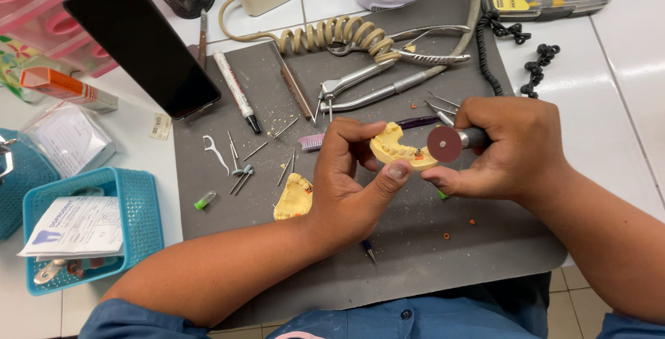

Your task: The person holds a yellow dental prosthesis in the left hand and uses a rotary grinding tool with a disc attachment in the right hand to grind and smooth the inner surface of the prosthesis. The person rotates the prosthesis to access different areas while grinding continuously.

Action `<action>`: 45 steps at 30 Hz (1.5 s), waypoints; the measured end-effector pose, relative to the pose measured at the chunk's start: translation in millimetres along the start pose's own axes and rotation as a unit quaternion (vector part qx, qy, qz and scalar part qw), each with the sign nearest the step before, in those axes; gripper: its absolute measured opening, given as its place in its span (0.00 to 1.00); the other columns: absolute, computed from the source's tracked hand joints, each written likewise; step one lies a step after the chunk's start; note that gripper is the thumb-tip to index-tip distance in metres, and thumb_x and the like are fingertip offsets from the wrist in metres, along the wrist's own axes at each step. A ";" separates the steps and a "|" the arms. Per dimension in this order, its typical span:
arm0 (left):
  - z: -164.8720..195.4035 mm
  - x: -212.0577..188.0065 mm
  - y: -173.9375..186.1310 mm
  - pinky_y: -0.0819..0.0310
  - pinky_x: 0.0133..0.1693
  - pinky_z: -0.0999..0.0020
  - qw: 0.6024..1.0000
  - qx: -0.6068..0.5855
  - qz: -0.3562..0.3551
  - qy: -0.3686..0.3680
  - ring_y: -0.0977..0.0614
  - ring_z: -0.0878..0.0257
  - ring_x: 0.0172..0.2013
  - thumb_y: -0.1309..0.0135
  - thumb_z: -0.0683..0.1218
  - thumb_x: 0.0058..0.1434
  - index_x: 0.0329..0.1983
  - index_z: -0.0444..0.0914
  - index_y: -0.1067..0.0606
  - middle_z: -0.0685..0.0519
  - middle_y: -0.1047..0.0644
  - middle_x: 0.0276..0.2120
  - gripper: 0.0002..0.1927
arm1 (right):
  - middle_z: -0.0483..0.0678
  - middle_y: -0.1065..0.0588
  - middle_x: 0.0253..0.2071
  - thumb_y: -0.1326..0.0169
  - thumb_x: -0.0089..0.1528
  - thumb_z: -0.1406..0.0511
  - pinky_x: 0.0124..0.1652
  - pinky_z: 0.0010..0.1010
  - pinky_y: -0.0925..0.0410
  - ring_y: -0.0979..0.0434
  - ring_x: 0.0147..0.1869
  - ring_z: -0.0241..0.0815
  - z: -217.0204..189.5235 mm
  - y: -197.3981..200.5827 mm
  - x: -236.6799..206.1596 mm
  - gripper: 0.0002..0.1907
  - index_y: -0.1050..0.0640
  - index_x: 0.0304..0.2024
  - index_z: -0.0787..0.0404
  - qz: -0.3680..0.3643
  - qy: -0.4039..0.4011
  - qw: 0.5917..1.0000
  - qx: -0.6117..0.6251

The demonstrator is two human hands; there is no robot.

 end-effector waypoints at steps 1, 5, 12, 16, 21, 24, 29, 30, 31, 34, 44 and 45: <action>0.0 -0.2 -0.6 0.33 0.48 0.77 1.000 -0.007 -0.002 0.002 0.33 0.70 0.41 0.39 0.49 0.72 0.63 0.36 0.34 0.55 0.34 0.46 0.24 | 0.45 0.35 0.15 0.31 0.41 0.39 0.22 0.30 0.40 0.34 0.18 0.39 0.4 -0.1 -0.1 0.35 0.28 0.22 0.60 0.000 -0.002 1.000 -0.003; 0.6 -0.3 -1.1 0.33 0.48 0.77 1.000 -0.010 0.002 0.000 0.33 0.70 0.41 0.38 0.48 0.71 0.64 0.36 0.34 0.55 0.34 0.46 0.24 | 0.45 0.35 0.15 0.31 0.41 0.38 0.21 0.30 0.41 0.34 0.17 0.40 0.7 -0.5 0.5 0.35 0.27 0.22 0.60 -0.001 -0.002 1.000 -0.007; 2.5 1.0 0.2 0.33 0.48 0.77 1.000 -0.004 0.005 -0.009 0.33 0.70 0.42 0.37 0.48 0.71 0.64 0.37 0.33 0.55 0.34 0.48 0.25 | 0.43 0.36 0.13 0.32 0.41 0.38 0.20 0.30 0.41 0.34 0.17 0.38 2.2 -3.0 1.4 0.34 0.27 0.21 0.59 -0.008 -0.003 1.000 -0.013; 4.2 1.3 1.4 0.33 0.47 0.78 1.000 0.008 0.006 -0.014 0.32 0.70 0.41 0.37 0.48 0.71 0.64 0.37 0.33 0.55 0.33 0.49 0.24 | 0.44 0.36 0.13 0.33 0.41 0.37 0.20 0.30 0.41 0.34 0.16 0.38 3.0 -4.5 2.4 0.35 0.27 0.20 0.59 -0.012 -0.002 1.000 -0.022; 7.2 1.0 2.3 0.33 0.47 0.77 0.999 0.019 0.007 -0.026 0.33 0.71 0.39 0.37 0.48 0.71 0.62 0.38 0.33 0.55 0.32 0.50 0.23 | 0.44 0.35 0.13 0.33 0.41 0.38 0.21 0.31 0.40 0.33 0.17 0.39 2.2 -5.0 2.5 0.34 0.27 0.20 0.58 -0.016 0.001 1.000 -0.024; 8.3 1.3 2.2 0.33 0.47 0.77 0.999 0.018 0.005 -0.030 0.33 0.71 0.40 0.37 0.47 0.71 0.62 0.38 0.34 0.55 0.31 0.50 0.23 | 0.44 0.34 0.14 0.32 0.41 0.38 0.21 0.31 0.40 0.33 0.17 0.40 1.1 -5.0 3.1 0.34 0.27 0.20 0.59 -0.016 0.003 0.999 -0.028; 9.7 1.7 2.3 0.33 0.47 0.77 0.999 0.022 0.002 -0.031 0.33 0.71 0.40 0.37 0.47 0.71 0.62 0.38 0.34 0.55 0.32 0.50 0.23 | 0.45 0.33 0.15 0.32 0.42 0.39 0.21 0.32 0.40 0.32 0.17 0.41 -0.6 -4.5 3.7 0.33 0.27 0.20 0.59 -0.014 0.009 0.999 -0.030; 9.9 1.9 2.3 0.33 0.47 0.77 0.999 0.022 0.002 -0.031 0.33 0.71 0.40 0.37 0.47 0.71 0.63 0.39 0.34 0.55 0.32 0.50 0.23 | 0.46 0.33 0.15 0.32 0.42 0.39 0.21 0.32 0.40 0.32 0.17 0.42 -0.8 -4.9 3.9 0.33 0.27 0.20 0.59 -0.015 0.009 0.999 -0.031; 10.0 2.0 2.4 0.33 0.47 0.77 0.999 0.021 0.001 -0.031 0.33 0.71 0.40 0.37 0.47 0.71 0.63 0.39 0.34 0.55 0.32 0.51 0.23 | 0.46 0.33 0.14 0.32 0.42 0.39 0.21 0.32 0.40 0.32 0.17 0.41 -0.3 -5.0 4.0 0.33 0.27 0.20 0.59 -0.015 0.007 0.999 -0.032; 9.8 1.9 2.2 0.33 0.47 0.77 0.999 0.022 0.000 -0.030 0.32 0.72 0.40 0.38 0.47 0.71 0.63 0.39 0.34 0.55 0.32 0.51 0.23 | 0.45 0.33 0.14 0.32 0.41 0.39 0.21 0.32 0.40 0.32 0.17 0.41 0.6 -5.7 3.8 0.33 0.27 0.20 0.59 -0.017 0.002 0.999 -0.032; 10.2 1.8 2.5 0.33 0.47 0.77 0.999 0.032 0.001 -0.035 0.33 0.72 0.39 0.38 0.48 0.72 0.63 0.39 0.34 0.56 0.32 0.50 0.23 | 0.45 0.33 0.14 0.32 0.42 0.39 0.21 0.32 0.40 0.32 0.17 0.41 1.3 -5.6 3.9 0.33 0.27 0.20 0.59 -0.020 -0.003 0.999 -0.033; 10.1 1.7 2.5 0.33 0.47 0.77 0.999 0.032 0.002 -0.035 0.33 0.72 0.39 0.38 0.48 0.71 0.63 0.39 0.34 0.56 0.32 0.50 0.23 | 0.45 0.34 0.14 0.32 0.42 0.39 0.21 0.32 0.40 0.32 0.17 0.41 1.2 -5.3 3.8 0.33 0.27 0.20 0.59 -0.019 -0.002 0.999 -0.034</action>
Point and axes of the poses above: each hand's wrist, its own x-axis towards the middle knuckle, its own y-axis out of the back of the hand, z = x × y, the point moved 9 cm from there along x, towards the middle knuckle
